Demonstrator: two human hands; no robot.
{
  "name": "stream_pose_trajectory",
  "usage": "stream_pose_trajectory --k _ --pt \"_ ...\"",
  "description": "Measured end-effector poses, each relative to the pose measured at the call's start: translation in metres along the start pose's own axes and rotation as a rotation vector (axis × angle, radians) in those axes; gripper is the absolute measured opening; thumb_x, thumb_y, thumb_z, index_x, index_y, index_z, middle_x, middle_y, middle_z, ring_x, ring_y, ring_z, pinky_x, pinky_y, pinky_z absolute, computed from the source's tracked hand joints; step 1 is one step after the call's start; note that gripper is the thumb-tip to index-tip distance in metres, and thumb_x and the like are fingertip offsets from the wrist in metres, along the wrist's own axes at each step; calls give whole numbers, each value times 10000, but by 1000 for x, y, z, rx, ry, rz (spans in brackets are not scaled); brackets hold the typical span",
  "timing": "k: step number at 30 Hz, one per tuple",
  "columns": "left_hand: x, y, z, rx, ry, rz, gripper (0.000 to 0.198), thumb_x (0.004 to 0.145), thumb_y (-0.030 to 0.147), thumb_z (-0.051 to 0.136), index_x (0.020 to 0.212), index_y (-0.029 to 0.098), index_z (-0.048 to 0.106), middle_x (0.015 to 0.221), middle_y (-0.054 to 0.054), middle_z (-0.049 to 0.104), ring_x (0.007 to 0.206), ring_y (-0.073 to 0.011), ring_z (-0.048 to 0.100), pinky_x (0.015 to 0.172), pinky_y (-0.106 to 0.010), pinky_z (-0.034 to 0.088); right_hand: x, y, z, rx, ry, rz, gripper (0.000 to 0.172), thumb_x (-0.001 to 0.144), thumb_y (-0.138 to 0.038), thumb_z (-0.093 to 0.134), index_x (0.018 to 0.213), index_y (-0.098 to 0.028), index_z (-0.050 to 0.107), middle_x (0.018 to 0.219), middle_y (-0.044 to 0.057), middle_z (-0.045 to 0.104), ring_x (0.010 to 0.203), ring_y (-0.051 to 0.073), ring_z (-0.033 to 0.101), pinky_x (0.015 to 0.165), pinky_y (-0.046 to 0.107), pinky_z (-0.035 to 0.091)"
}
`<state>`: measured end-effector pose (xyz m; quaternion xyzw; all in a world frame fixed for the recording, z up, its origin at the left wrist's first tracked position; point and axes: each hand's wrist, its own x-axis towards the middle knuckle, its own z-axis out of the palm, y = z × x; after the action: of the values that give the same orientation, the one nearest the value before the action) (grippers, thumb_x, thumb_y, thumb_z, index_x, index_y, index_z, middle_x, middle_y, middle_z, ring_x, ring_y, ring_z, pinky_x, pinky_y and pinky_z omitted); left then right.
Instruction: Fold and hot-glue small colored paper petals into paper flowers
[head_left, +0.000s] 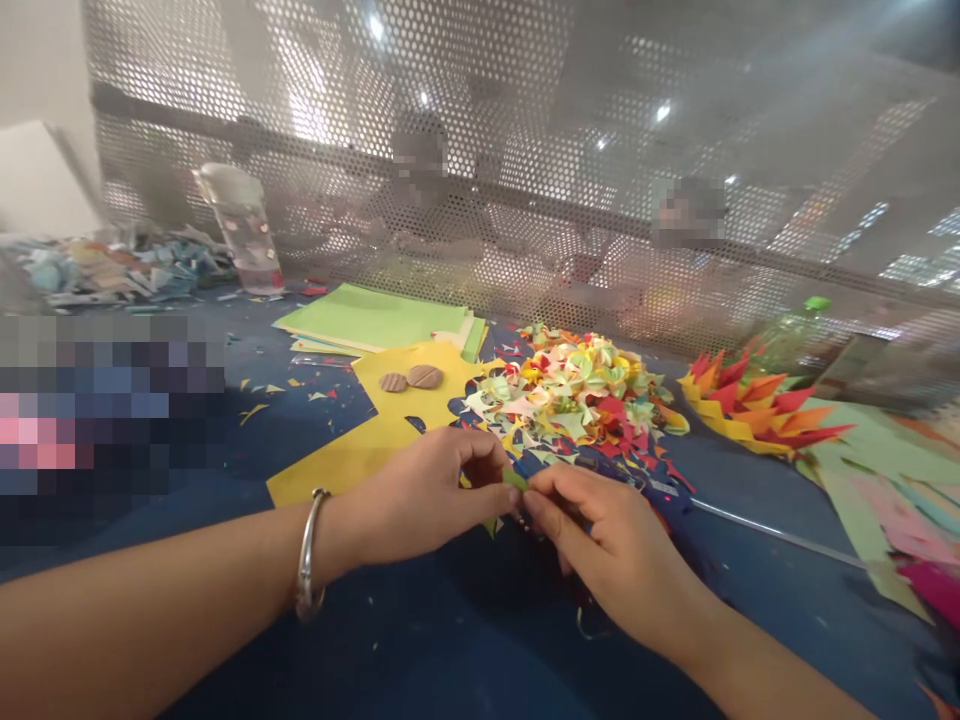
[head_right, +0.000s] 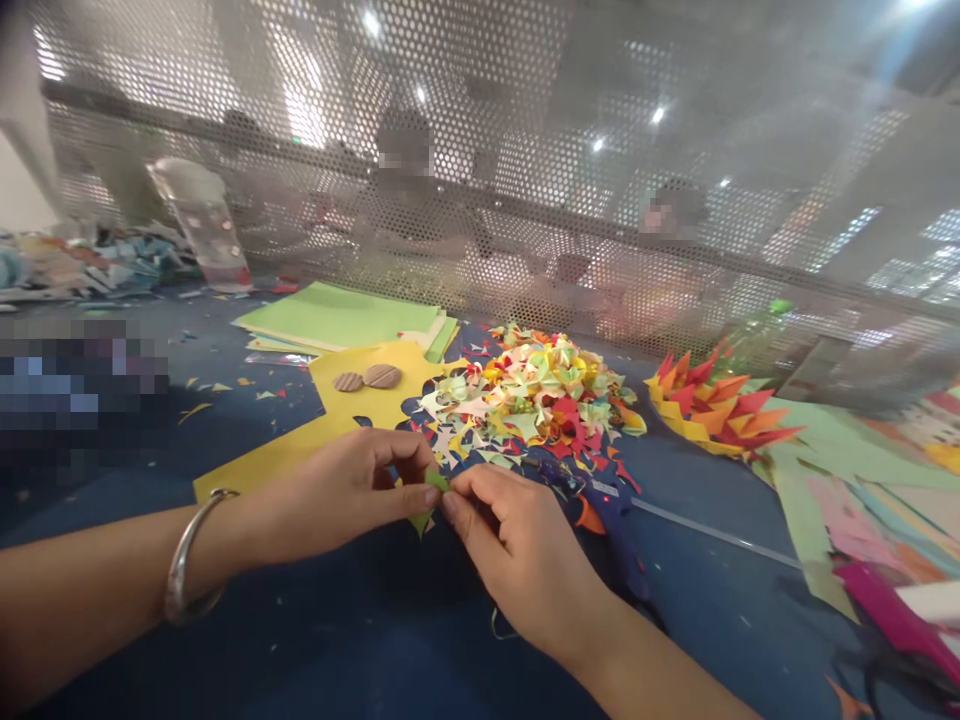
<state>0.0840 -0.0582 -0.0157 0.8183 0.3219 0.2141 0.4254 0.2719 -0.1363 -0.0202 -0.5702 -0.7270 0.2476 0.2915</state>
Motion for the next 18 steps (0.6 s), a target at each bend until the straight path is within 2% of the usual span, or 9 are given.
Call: stream_pose_trajectory --k 6,13,18 --pt "1 -1 1 98 -9 13 197 844 367 586 751 203 641 665 34 612 597 -117 518 539 -215 360 0 2 1 -53 19 -28 247 983 -344 461 807 -216 578 689 -23 544 525 109 526 451 205 412" --pt "2 -6 4 -92 -2 63 154 863 343 585 873 196 627 766 18 623 704 -127 551 643 -227 427 -1 1 2 -76 45 -55 250 984 -330 458 790 -216 566 688 -29 535 531 108 509 480 220 402" --pt "2 -4 -2 -116 -7 59 112 851 303 602 853 193 622 762 27 614 709 -122 540 654 -234 427 -3 0 2 -33 28 -46 262 985 -371 463 805 -221 580 670 -37 522 540 110 500 496 225 398"
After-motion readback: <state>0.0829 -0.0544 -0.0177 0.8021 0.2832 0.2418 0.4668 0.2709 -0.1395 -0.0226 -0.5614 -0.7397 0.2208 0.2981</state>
